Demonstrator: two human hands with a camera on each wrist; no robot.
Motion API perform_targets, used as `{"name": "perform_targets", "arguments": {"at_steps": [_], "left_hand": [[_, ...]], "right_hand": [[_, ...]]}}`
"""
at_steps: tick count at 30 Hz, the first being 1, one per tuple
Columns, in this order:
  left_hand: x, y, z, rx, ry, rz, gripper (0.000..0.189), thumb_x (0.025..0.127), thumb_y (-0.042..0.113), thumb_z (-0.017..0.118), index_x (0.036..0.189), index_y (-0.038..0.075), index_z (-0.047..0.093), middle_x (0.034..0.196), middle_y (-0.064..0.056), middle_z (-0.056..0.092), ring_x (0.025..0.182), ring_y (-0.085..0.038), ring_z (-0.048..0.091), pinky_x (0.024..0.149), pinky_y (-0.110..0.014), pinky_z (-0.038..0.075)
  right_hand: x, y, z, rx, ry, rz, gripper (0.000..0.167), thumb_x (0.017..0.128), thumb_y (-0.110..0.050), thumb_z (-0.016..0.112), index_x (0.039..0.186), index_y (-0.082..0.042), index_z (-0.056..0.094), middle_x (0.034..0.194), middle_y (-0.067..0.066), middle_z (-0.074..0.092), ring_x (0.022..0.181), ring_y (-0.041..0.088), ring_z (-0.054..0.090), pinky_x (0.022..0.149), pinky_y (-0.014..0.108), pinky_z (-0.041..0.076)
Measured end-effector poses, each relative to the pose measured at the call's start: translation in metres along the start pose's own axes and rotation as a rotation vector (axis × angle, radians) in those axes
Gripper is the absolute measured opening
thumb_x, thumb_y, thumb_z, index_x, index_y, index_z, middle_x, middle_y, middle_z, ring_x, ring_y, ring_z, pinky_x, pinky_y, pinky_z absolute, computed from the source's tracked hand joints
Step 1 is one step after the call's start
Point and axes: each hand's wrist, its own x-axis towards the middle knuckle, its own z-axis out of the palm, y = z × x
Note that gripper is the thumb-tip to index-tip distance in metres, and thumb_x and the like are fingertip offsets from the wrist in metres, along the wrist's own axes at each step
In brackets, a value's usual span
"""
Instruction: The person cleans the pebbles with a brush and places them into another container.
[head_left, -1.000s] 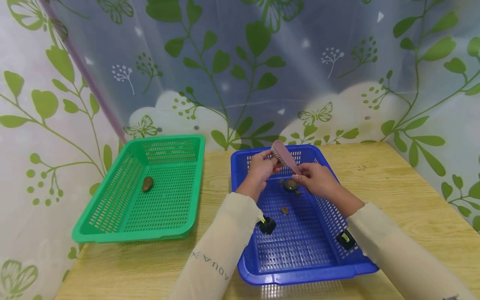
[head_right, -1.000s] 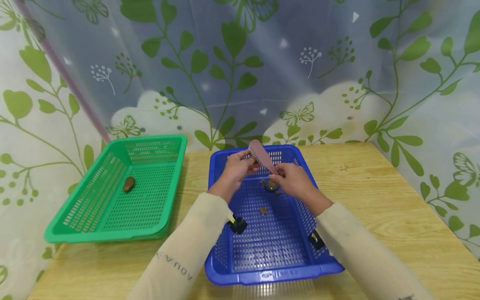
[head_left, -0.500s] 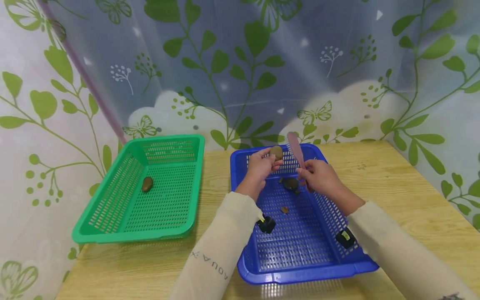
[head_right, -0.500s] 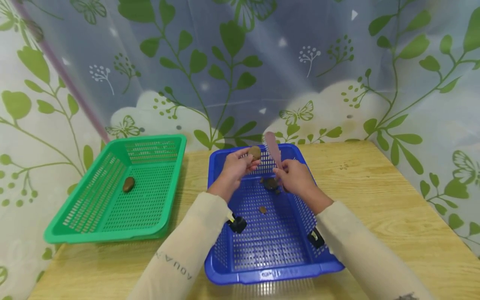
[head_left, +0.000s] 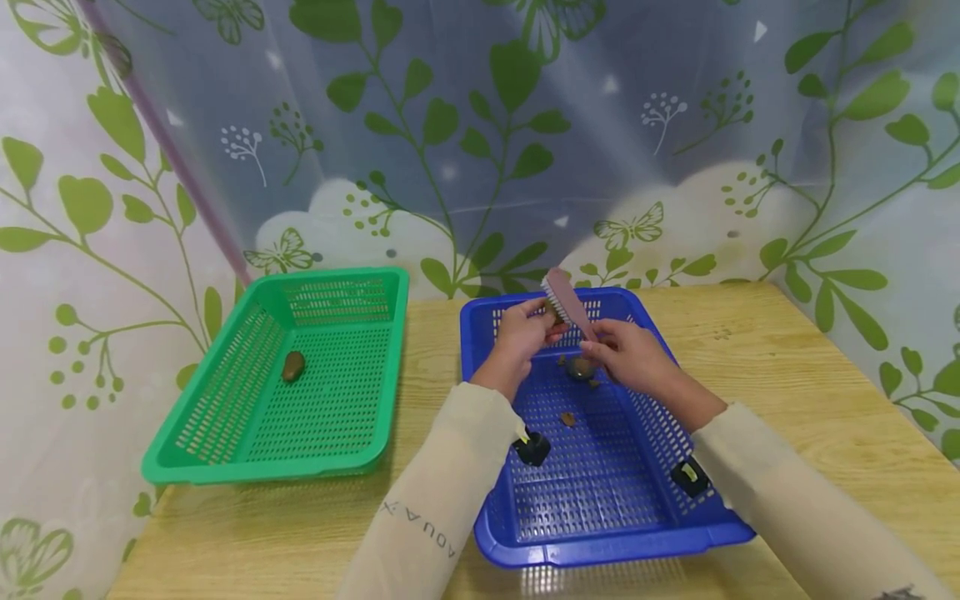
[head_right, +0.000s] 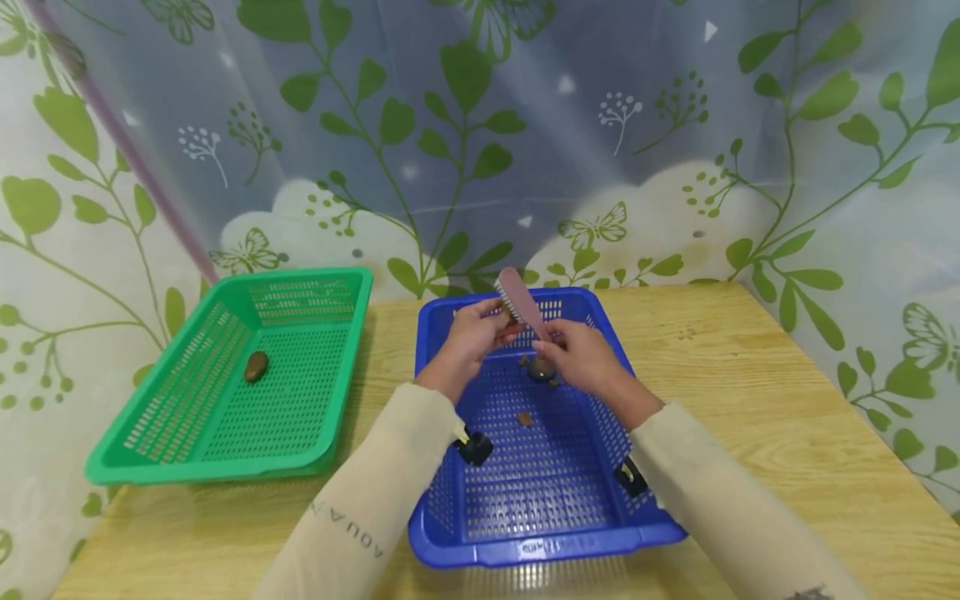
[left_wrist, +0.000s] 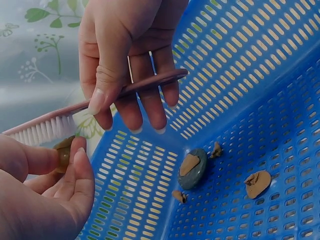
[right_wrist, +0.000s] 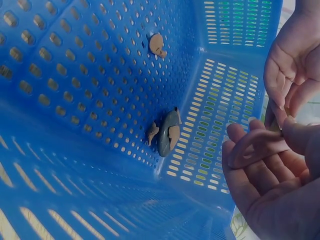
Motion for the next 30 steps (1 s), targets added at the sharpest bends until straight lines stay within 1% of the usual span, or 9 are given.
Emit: {"name": "perform_targets", "arguments": {"at_steps": [4, 7, 10, 13, 17, 21, 25, 28, 30], "left_hand": [[-0.0005, -0.0002, -0.0001, 0.029, 0.002, 0.008, 0.037, 0.098, 0.004, 0.055, 0.135, 0.002, 0.056, 0.103, -0.017, 0.070, 0.076, -0.012, 0.063, 0.072, -0.024, 0.055], [-0.0005, -0.0005, 0.0002, 0.018, 0.007, 0.011, 0.038, 0.097, 0.001, 0.054, 0.135, 0.001, 0.055, 0.104, -0.019, 0.070, 0.075, -0.011, 0.062, 0.071, -0.023, 0.055], [-0.0008, 0.0001, 0.0002, 0.013, 0.013, 0.007, 0.038, 0.098, 0.003, 0.055, 0.136, 0.000, 0.054, 0.104, -0.019, 0.070, 0.074, -0.010, 0.062, 0.070, -0.022, 0.055], [-0.0006, 0.0011, -0.0002, 0.020, 0.016, 0.000, 0.038, 0.099, 0.005, 0.054, 0.137, 0.000, 0.053, 0.103, -0.018, 0.071, 0.073, -0.010, 0.062, 0.069, -0.021, 0.054], [-0.0008, 0.0020, -0.0003, 0.016, 0.016, -0.001, 0.037, 0.099, 0.004, 0.052, 0.136, 0.000, 0.053, 0.103, -0.018, 0.071, 0.073, -0.010, 0.062, 0.068, -0.021, 0.053], [-0.0020, 0.0027, -0.0002, -0.008, 0.016, -0.006, 0.036, 0.099, 0.003, 0.051, 0.135, -0.001, 0.054, 0.103, -0.018, 0.070, 0.072, -0.009, 0.063, 0.070, -0.022, 0.054], [-0.0021, 0.0032, -0.0004, -0.028, 0.019, -0.018, 0.036, 0.100, 0.003, 0.050, 0.136, 0.000, 0.054, 0.100, -0.017, 0.070, 0.070, -0.008, 0.063, 0.067, -0.020, 0.053], [-0.0018, 0.0036, -0.0007, -0.025, 0.028, -0.022, 0.038, 0.101, 0.005, 0.050, 0.138, 0.002, 0.052, 0.099, -0.016, 0.070, 0.070, -0.008, 0.063, 0.063, -0.018, 0.051], [-0.0018, 0.0039, -0.0010, -0.022, 0.034, -0.023, 0.039, 0.101, 0.005, 0.049, 0.139, 0.002, 0.051, 0.099, -0.016, 0.070, 0.069, -0.008, 0.063, 0.062, -0.017, 0.050]], "right_hand": [[-0.0005, 0.0000, 0.0001, -0.010, -0.023, -0.012, 0.021, 0.101, -0.019, 0.054, 0.108, -0.001, 0.060, 0.076, 0.008, 0.066, 0.053, 0.016, 0.050, 0.050, 0.032, 0.043], [-0.0017, -0.0013, 0.0000, -0.015, -0.036, -0.015, 0.019, 0.100, -0.018, 0.055, 0.106, -0.001, 0.061, 0.071, 0.003, 0.063, 0.053, 0.016, 0.050, 0.051, 0.032, 0.043], [-0.0026, -0.0023, -0.0004, -0.020, -0.032, -0.014, 0.019, 0.100, -0.018, 0.055, 0.105, 0.000, 0.060, 0.074, 0.005, 0.065, 0.053, 0.016, 0.050, 0.051, 0.032, 0.043], [-0.0027, -0.0032, -0.0015, -0.038, -0.029, 0.003, 0.020, 0.100, -0.019, 0.055, 0.105, 0.000, 0.060, 0.072, 0.005, 0.064, 0.052, 0.016, 0.050, 0.051, 0.032, 0.042], [-0.0026, -0.0040, -0.0027, -0.051, -0.035, 0.037, 0.021, 0.101, -0.020, 0.054, 0.106, -0.001, 0.060, 0.070, 0.002, 0.062, 0.053, 0.016, 0.049, 0.051, 0.032, 0.042], [-0.0028, -0.0038, -0.0025, -0.048, -0.028, 0.056, 0.023, 0.101, -0.020, 0.053, 0.109, 0.000, 0.061, 0.079, 0.009, 0.069, 0.056, 0.017, 0.053, 0.052, 0.032, 0.043], [-0.0031, -0.0040, -0.0025, -0.033, -0.012, 0.076, 0.026, 0.102, -0.019, 0.052, 0.111, 0.003, 0.061, 0.092, 0.018, 0.071, 0.068, 0.024, 0.065, 0.053, 0.031, 0.047], [-0.0034, -0.0038, -0.0029, -0.018, 0.005, 0.096, 0.028, 0.102, -0.019, 0.051, 0.110, 0.007, 0.060, 0.094, 0.021, 0.071, 0.076, 0.031, 0.069, 0.054, 0.031, 0.050], [-0.0035, -0.0038, -0.0036, -0.013, 0.018, 0.108, 0.030, 0.103, -0.019, 0.049, 0.108, 0.009, 0.059, 0.092, 0.021, 0.070, 0.077, 0.032, 0.070, 0.054, 0.031, 0.051]]}}
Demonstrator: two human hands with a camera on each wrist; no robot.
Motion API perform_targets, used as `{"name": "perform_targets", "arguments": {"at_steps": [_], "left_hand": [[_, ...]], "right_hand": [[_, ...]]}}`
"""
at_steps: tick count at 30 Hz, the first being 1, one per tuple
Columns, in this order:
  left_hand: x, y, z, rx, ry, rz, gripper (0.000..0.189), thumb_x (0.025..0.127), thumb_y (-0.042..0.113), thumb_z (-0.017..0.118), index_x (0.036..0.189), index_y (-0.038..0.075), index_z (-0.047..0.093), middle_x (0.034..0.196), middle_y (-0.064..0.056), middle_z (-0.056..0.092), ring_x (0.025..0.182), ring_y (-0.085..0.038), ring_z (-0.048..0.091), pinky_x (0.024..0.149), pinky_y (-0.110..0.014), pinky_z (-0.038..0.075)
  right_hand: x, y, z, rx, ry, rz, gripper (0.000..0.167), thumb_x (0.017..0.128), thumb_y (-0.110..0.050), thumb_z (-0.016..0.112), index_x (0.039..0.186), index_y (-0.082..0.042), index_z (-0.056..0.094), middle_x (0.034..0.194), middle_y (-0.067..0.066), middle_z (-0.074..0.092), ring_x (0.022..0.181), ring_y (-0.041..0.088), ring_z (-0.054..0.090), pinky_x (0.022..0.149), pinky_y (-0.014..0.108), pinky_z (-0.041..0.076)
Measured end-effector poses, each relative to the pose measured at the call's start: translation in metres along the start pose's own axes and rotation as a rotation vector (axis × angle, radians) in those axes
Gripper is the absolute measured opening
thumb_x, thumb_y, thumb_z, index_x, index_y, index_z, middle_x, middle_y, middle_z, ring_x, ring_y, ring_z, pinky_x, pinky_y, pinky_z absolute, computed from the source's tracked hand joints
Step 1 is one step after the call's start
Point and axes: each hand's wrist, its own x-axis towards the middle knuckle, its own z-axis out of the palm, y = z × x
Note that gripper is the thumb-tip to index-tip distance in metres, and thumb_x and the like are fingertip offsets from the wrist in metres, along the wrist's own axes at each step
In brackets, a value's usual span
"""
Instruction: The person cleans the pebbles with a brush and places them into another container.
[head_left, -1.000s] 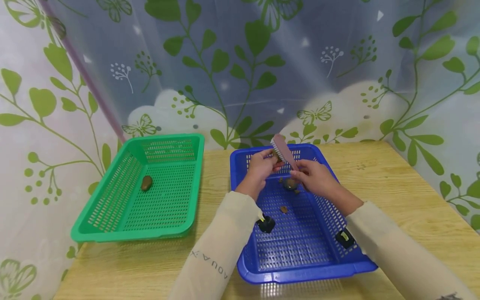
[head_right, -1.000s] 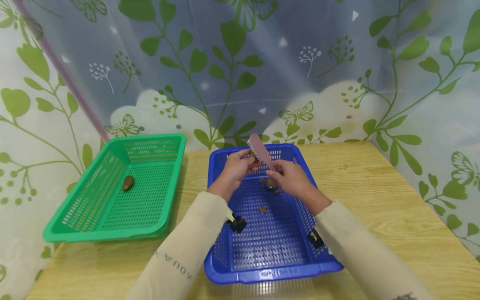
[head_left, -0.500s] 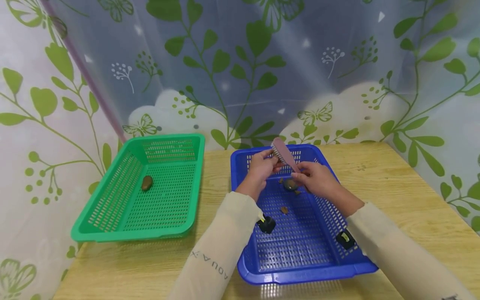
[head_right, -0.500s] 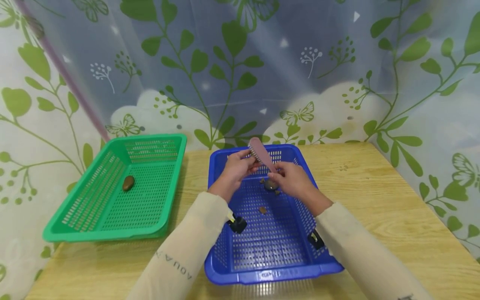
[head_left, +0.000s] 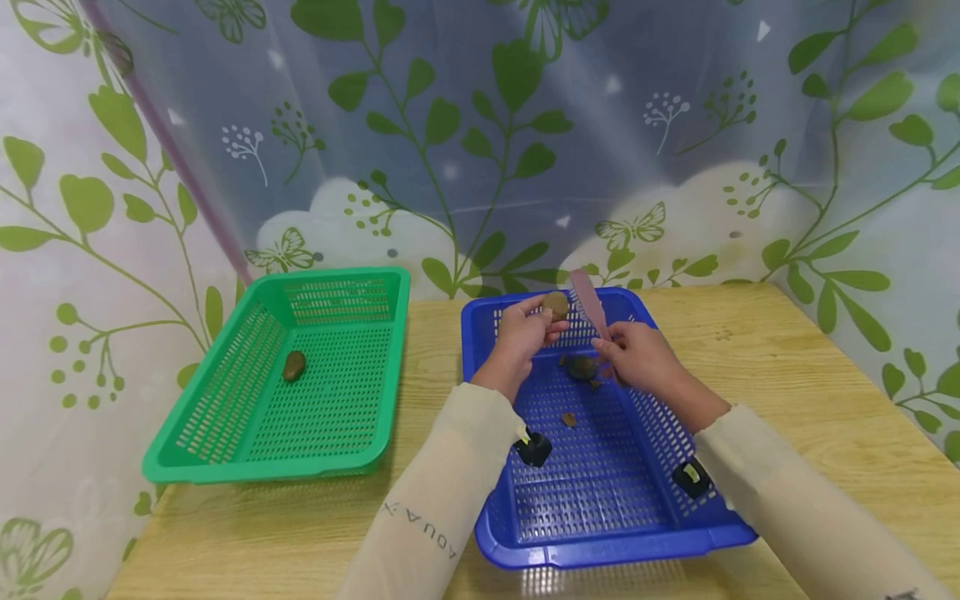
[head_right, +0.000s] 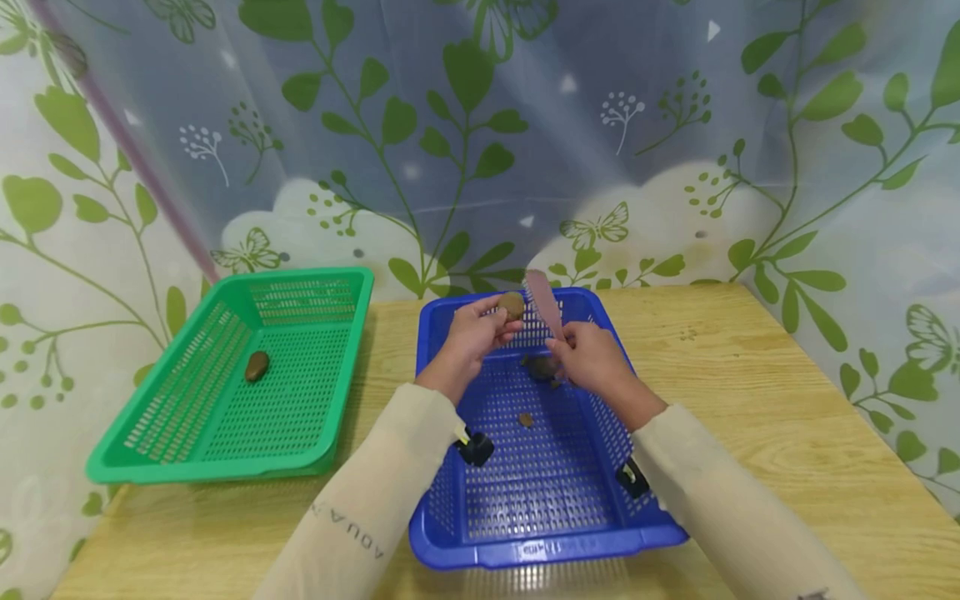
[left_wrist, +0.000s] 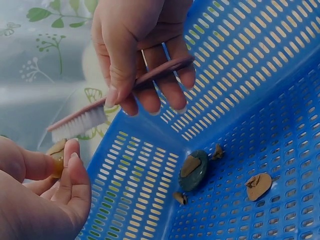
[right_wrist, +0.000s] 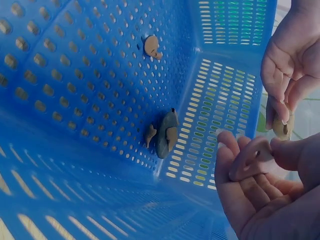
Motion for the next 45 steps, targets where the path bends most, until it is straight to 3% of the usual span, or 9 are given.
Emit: {"name": "perform_targets", "arguments": {"at_steps": [11, 19, 28, 45], "left_hand": [[-0.0012, 0.0012, 0.0008, -0.010, -0.010, 0.009, 0.036, 0.100, 0.004, 0.050, 0.136, 0.002, 0.054, 0.095, -0.015, 0.069, 0.068, -0.007, 0.063, 0.065, -0.019, 0.052], [-0.0015, -0.0002, 0.0007, 0.044, -0.017, 0.033, 0.037, 0.099, 0.006, 0.054, 0.135, 0.002, 0.055, 0.095, -0.015, 0.071, 0.070, -0.009, 0.061, 0.074, -0.027, 0.053], [-0.0016, -0.0003, 0.0007, 0.066, -0.007, 0.031, 0.038, 0.098, 0.005, 0.054, 0.136, 0.002, 0.055, 0.101, -0.018, 0.071, 0.070, -0.008, 0.061, 0.062, -0.017, 0.049], [-0.0016, 0.0007, 0.0014, 0.018, -0.015, 0.019, 0.037, 0.100, 0.005, 0.051, 0.136, 0.001, 0.053, 0.101, -0.018, 0.071, 0.069, -0.008, 0.062, 0.062, -0.017, 0.049]], "right_hand": [[0.0035, 0.0015, 0.0015, 0.013, 0.019, -0.055, 0.032, 0.103, -0.022, 0.049, 0.117, 0.006, 0.057, 0.100, 0.022, 0.070, 0.086, 0.034, 0.070, 0.060, 0.032, 0.052], [0.0036, 0.0025, 0.0033, 0.040, -0.033, -0.095, 0.027, 0.102, -0.021, 0.052, 0.114, 0.002, 0.058, 0.090, 0.018, 0.070, 0.058, 0.018, 0.055, 0.051, 0.033, 0.045], [0.0033, 0.0042, 0.0032, 0.029, -0.080, -0.125, 0.023, 0.102, -0.021, 0.052, 0.105, 0.000, 0.059, 0.082, 0.012, 0.067, 0.053, 0.017, 0.049, 0.050, 0.033, 0.043], [0.0028, 0.0045, 0.0025, -0.008, -0.030, -0.080, 0.024, 0.101, -0.017, 0.054, 0.109, 0.003, 0.061, 0.092, 0.019, 0.070, 0.074, 0.022, 0.067, 0.056, 0.031, 0.050]]}}
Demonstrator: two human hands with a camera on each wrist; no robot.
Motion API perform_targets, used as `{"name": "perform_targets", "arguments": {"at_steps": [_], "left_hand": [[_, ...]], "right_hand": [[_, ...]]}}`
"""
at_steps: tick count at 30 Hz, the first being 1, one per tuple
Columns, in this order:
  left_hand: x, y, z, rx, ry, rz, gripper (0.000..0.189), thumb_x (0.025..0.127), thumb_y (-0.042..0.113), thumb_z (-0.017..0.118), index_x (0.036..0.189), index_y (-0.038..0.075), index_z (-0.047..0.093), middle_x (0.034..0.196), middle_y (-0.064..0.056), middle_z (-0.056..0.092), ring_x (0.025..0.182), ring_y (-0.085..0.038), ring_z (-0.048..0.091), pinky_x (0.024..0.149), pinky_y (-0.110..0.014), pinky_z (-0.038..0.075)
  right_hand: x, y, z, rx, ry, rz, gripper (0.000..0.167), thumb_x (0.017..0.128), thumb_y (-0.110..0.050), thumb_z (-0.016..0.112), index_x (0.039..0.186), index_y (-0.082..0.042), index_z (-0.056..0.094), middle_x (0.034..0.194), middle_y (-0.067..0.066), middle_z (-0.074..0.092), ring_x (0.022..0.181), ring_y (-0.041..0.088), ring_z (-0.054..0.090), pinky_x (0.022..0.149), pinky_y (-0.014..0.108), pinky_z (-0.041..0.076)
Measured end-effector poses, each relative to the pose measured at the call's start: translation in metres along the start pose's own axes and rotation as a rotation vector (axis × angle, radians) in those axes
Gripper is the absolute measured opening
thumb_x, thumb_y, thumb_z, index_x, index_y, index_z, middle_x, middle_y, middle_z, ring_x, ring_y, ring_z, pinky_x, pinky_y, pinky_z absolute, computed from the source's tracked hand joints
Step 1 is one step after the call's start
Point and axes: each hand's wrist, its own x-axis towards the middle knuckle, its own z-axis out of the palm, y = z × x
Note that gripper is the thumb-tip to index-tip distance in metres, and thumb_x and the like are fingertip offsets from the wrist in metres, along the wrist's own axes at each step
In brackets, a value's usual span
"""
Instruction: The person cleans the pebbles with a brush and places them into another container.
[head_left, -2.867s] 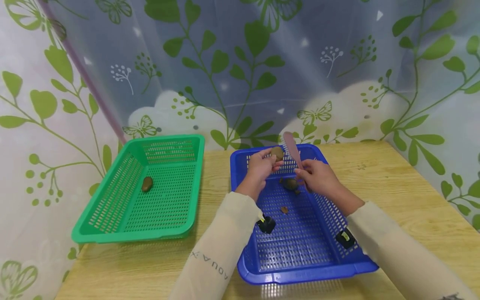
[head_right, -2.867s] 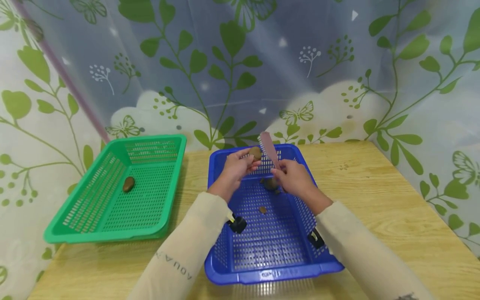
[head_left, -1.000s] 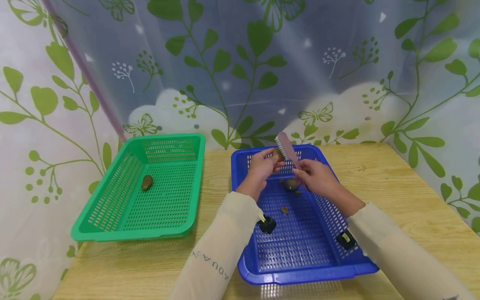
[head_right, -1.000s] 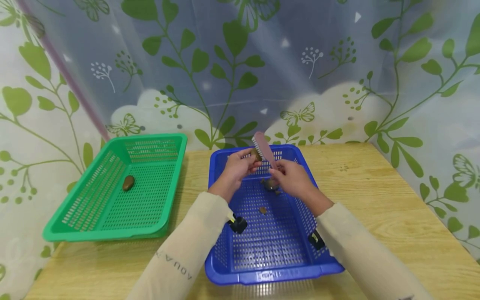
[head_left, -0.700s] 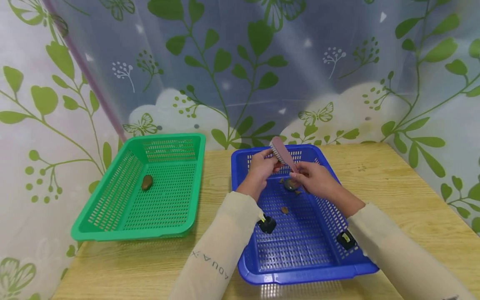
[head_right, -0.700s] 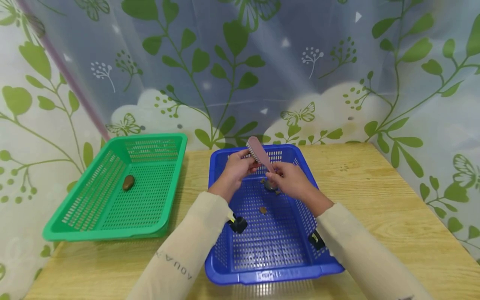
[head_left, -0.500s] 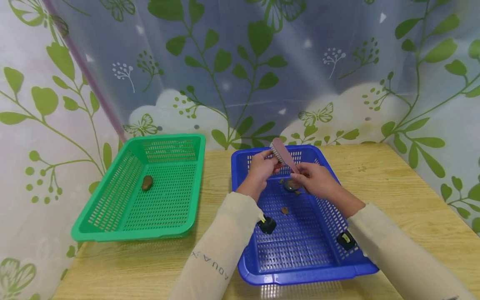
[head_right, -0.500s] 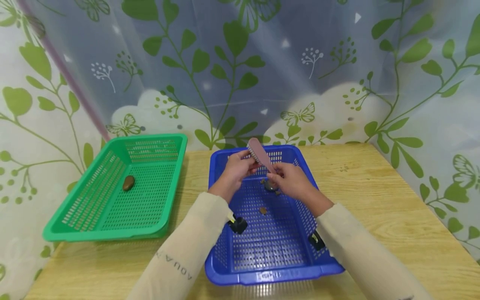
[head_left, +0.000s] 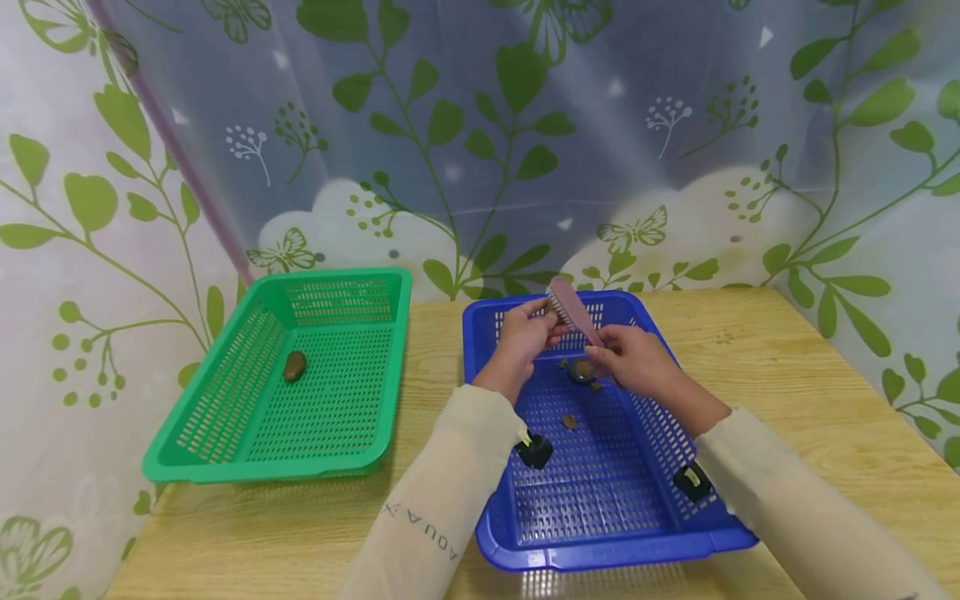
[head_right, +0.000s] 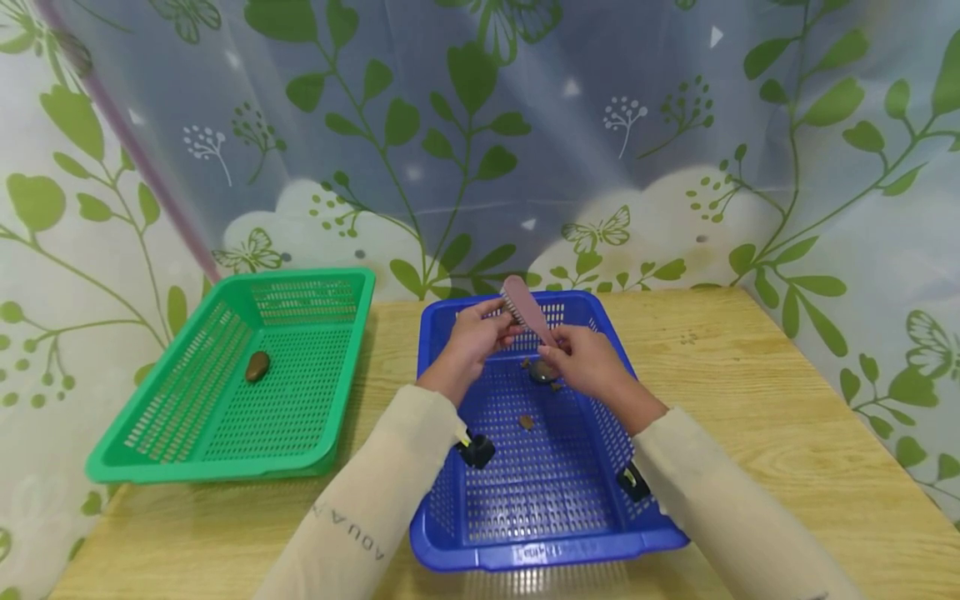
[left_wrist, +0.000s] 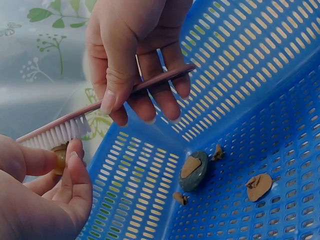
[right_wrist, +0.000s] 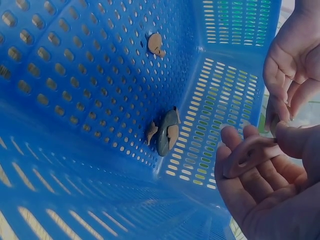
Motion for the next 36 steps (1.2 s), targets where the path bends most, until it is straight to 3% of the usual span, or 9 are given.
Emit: {"name": "perform_targets", "arguments": {"at_steps": [5, 8, 13, 23, 30, 36], "left_hand": [[0.0014, -0.0005, -0.0006, -0.020, -0.008, -0.015, 0.038, 0.101, 0.007, 0.049, 0.139, 0.002, 0.051, 0.105, -0.017, 0.069, 0.070, -0.007, 0.063, 0.082, -0.031, 0.055], [0.0019, -0.0006, -0.0006, -0.035, 0.002, -0.019, 0.039, 0.101, 0.006, 0.048, 0.140, 0.003, 0.050, 0.105, -0.018, 0.068, 0.068, -0.007, 0.063, 0.086, -0.035, 0.054], [0.0015, -0.0002, -0.0008, -0.038, 0.003, -0.014, 0.039, 0.101, 0.005, 0.047, 0.140, 0.002, 0.050, 0.108, -0.020, 0.068, 0.067, -0.007, 0.063, 0.065, -0.019, 0.052], [0.0023, -0.0014, 0.0013, -0.018, -0.004, -0.011, 0.039, 0.100, 0.003, 0.049, 0.138, 0.002, 0.052, 0.104, -0.019, 0.069, 0.068, -0.008, 0.063, 0.080, -0.030, 0.056], [0.0032, -0.0020, 0.0005, 0.014, -0.025, -0.020, 0.039, 0.100, 0.005, 0.050, 0.139, 0.004, 0.052, 0.103, -0.014, 0.071, 0.071, -0.008, 0.064, 0.063, -0.018, 0.050], [0.0026, -0.0022, -0.0009, 0.028, -0.037, -0.021, 0.039, 0.101, 0.006, 0.050, 0.140, 0.004, 0.051, 0.104, -0.013, 0.070, 0.072, -0.007, 0.064, 0.061, -0.018, 0.048]], "right_hand": [[-0.0018, -0.0034, -0.0016, 0.013, 0.016, 0.049, 0.028, 0.101, -0.018, 0.053, 0.114, 0.006, 0.059, 0.096, 0.022, 0.070, 0.081, 0.031, 0.070, 0.055, 0.031, 0.051], [-0.0025, -0.0052, -0.0026, 0.011, 0.040, 0.074, 0.030, 0.102, -0.018, 0.051, 0.115, 0.009, 0.057, 0.098, 0.023, 0.070, 0.083, 0.033, 0.070, 0.055, 0.031, 0.052], [-0.0009, -0.0046, -0.0020, 0.031, 0.082, 0.057, 0.033, 0.103, -0.019, 0.048, 0.117, 0.010, 0.056, 0.099, 0.024, 0.069, 0.085, 0.032, 0.071, 0.064, 0.035, 0.057], [0.0001, -0.0053, 0.0006, -0.036, 0.104, -0.015, 0.030, 0.102, -0.021, 0.051, 0.117, 0.004, 0.059, 0.093, 0.016, 0.072, 0.081, 0.025, 0.069, 0.063, 0.034, 0.052], [0.0009, -0.0029, -0.0005, -0.027, 0.075, -0.014, 0.026, 0.101, -0.020, 0.053, 0.113, 0.002, 0.061, 0.091, 0.016, 0.072, 0.071, 0.020, 0.064, 0.058, 0.032, 0.047], [0.0002, -0.0015, 0.0004, -0.030, 0.046, 0.008, 0.029, 0.101, -0.020, 0.053, 0.115, 0.004, 0.059, 0.093, 0.019, 0.071, 0.073, 0.022, 0.066, 0.056, 0.032, 0.046]]}}
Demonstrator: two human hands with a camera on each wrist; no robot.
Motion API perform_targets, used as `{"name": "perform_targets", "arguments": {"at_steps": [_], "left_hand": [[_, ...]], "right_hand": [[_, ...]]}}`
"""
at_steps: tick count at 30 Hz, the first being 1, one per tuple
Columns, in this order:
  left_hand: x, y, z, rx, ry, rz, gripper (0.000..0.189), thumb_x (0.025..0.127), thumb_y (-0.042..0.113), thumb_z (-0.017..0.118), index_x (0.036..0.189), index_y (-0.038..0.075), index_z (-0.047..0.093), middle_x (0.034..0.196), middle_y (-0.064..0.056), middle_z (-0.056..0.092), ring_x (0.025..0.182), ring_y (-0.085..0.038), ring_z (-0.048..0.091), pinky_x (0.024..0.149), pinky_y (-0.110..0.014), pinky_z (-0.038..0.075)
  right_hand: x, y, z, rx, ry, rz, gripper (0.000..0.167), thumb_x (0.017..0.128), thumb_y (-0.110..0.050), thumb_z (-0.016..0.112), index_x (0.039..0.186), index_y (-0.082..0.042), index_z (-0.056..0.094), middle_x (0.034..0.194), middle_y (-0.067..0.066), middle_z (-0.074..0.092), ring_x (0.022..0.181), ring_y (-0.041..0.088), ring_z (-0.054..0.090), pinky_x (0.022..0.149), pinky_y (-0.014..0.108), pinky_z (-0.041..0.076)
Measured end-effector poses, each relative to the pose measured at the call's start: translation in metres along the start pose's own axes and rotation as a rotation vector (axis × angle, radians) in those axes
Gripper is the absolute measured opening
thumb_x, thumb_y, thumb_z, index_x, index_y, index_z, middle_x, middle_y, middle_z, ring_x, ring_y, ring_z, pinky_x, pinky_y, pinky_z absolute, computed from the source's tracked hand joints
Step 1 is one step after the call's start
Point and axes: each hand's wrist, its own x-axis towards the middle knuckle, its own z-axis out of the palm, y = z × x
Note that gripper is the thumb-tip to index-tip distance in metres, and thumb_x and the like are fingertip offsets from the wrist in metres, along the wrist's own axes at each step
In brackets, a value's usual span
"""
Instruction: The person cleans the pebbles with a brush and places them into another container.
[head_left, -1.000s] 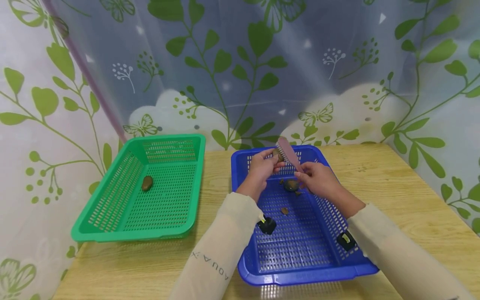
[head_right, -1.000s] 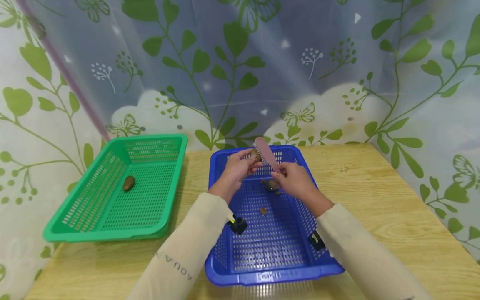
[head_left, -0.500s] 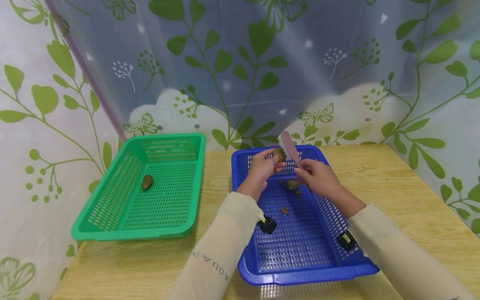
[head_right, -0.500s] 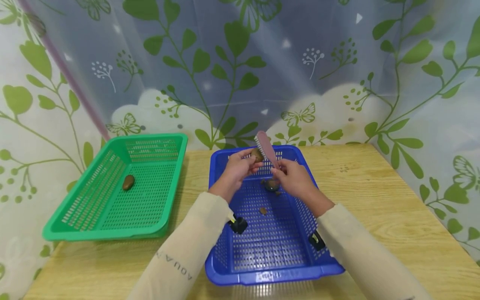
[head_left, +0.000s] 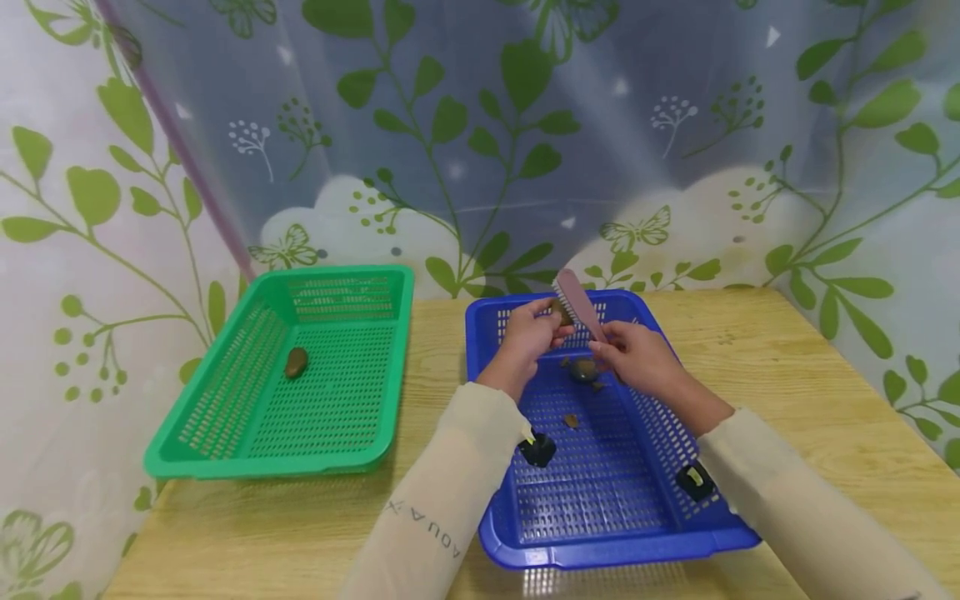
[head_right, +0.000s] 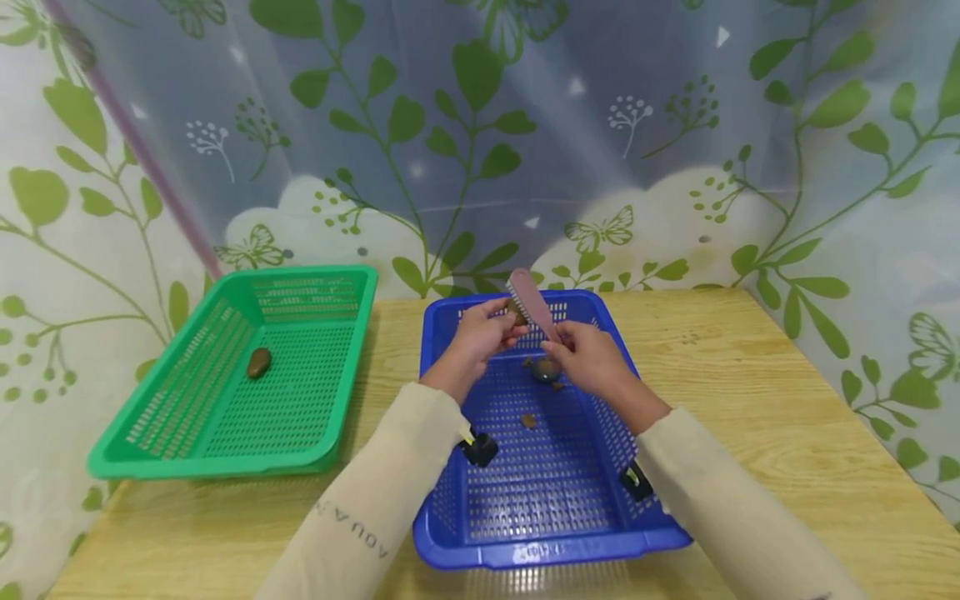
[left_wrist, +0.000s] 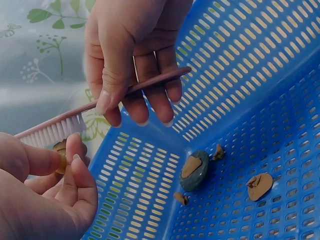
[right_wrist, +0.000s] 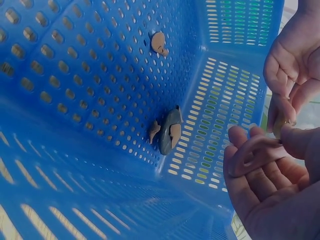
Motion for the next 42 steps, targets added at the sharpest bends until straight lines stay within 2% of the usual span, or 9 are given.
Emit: {"name": "perform_targets", "arguments": {"at_steps": [4, 9, 15, 17, 20, 23, 32, 37, 42], "left_hand": [[-0.0011, 0.0006, 0.0008, 0.024, 0.000, -0.002, 0.040, 0.101, 0.008, 0.050, 0.140, 0.006, 0.051, 0.100, -0.011, 0.070, 0.073, -0.007, 0.064, 0.062, -0.019, 0.047], [-0.0004, -0.0001, 0.0011, 0.019, 0.015, -0.003, 0.039, 0.100, 0.008, 0.051, 0.139, 0.006, 0.052, 0.100, -0.011, 0.070, 0.071, -0.006, 0.063, 0.058, -0.018, 0.046], [-0.0006, -0.0008, 0.0007, 0.016, 0.024, -0.005, 0.038, 0.100, 0.008, 0.052, 0.138, 0.007, 0.054, 0.098, -0.011, 0.070, 0.070, -0.007, 0.063, 0.057, -0.017, 0.045], [-0.0008, -0.0009, 0.0007, 0.019, 0.027, 0.001, 0.038, 0.100, 0.008, 0.051, 0.138, 0.007, 0.054, 0.098, -0.011, 0.070, 0.070, -0.007, 0.063, 0.059, -0.019, 0.045], [-0.0019, -0.0003, 0.0003, 0.020, 0.031, 0.013, 0.038, 0.101, 0.008, 0.049, 0.139, 0.008, 0.053, 0.099, -0.013, 0.071, 0.071, -0.007, 0.064, 0.064, -0.022, 0.046], [-0.0033, 0.0010, -0.0001, 0.013, 0.036, 0.020, 0.038, 0.102, 0.007, 0.048, 0.139, 0.008, 0.052, 0.101, -0.014, 0.071, 0.072, -0.007, 0.064, 0.068, -0.025, 0.046], [-0.0027, 0.0011, -0.0003, 0.003, 0.037, 0.020, 0.037, 0.100, 0.006, 0.050, 0.137, 0.008, 0.054, 0.100, -0.012, 0.070, 0.072, -0.007, 0.063, 0.060, -0.020, 0.044], [-0.0029, 0.0004, -0.0005, -0.002, 0.038, 0.020, 0.037, 0.100, 0.006, 0.051, 0.136, 0.007, 0.055, 0.100, -0.014, 0.071, 0.069, -0.006, 0.062, 0.057, -0.017, 0.043], [-0.0025, 0.0020, -0.0009, -0.002, 0.036, 0.025, 0.036, 0.099, 0.006, 0.053, 0.135, 0.006, 0.055, 0.097, -0.012, 0.071, 0.069, -0.006, 0.061, 0.058, -0.018, 0.043]], "right_hand": [[-0.0002, 0.0009, -0.0011, -0.018, -0.001, 0.018, 0.030, 0.101, -0.020, 0.054, 0.116, 0.005, 0.059, 0.088, 0.017, 0.071, 0.068, 0.021, 0.065, 0.055, 0.032, 0.046], [0.0005, 0.0011, -0.0011, -0.045, 0.005, 0.016, 0.029, 0.100, -0.022, 0.055, 0.111, 0.005, 0.060, 0.083, 0.014, 0.071, 0.062, 0.015, 0.060, 0.055, 0.032, 0.046], [-0.0008, 0.0006, -0.0013, -0.038, 0.002, 0.034, 0.029, 0.100, -0.022, 0.055, 0.110, 0.005, 0.060, 0.090, 0.018, 0.072, 0.074, 0.027, 0.069, 0.058, 0.031, 0.049], [-0.0012, 0.0008, -0.0019, -0.028, 0.012, 0.062, 0.030, 0.101, -0.021, 0.054, 0.111, 0.006, 0.060, 0.093, 0.020, 0.072, 0.078, 0.030, 0.070, 0.058, 0.031, 0.051], [-0.0017, -0.0001, -0.0034, -0.012, 0.037, 0.116, 0.030, 0.102, -0.020, 0.051, 0.109, 0.008, 0.059, 0.096, 0.022, 0.071, 0.080, 0.030, 0.071, 0.059, 0.032, 0.054], [-0.0016, -0.0017, -0.0046, -0.001, 0.043, 0.137, 0.031, 0.103, -0.020, 0.050, 0.111, 0.009, 0.058, 0.097, 0.023, 0.070, 0.081, 0.031, 0.071, 0.060, 0.033, 0.054], [-0.0009, -0.0024, -0.0025, 0.045, 0.031, 0.090, 0.033, 0.103, -0.018, 0.050, 0.118, 0.011, 0.055, 0.101, 0.025, 0.069, 0.085, 0.033, 0.071, 0.063, 0.035, 0.057], [0.0014, 0.0019, 0.0010, 0.058, 0.040, 0.027, 0.034, 0.102, -0.019, 0.051, 0.120, 0.010, 0.056, 0.105, 0.026, 0.068, 0.088, 0.035, 0.070, 0.067, 0.037, 0.057], [0.0022, 0.0019, 0.0014, 0.039, 0.030, -0.018, 0.033, 0.101, -0.021, 0.053, 0.119, 0.006, 0.058, 0.100, 0.021, 0.071, 0.084, 0.033, 0.070, 0.062, 0.034, 0.053]]}}
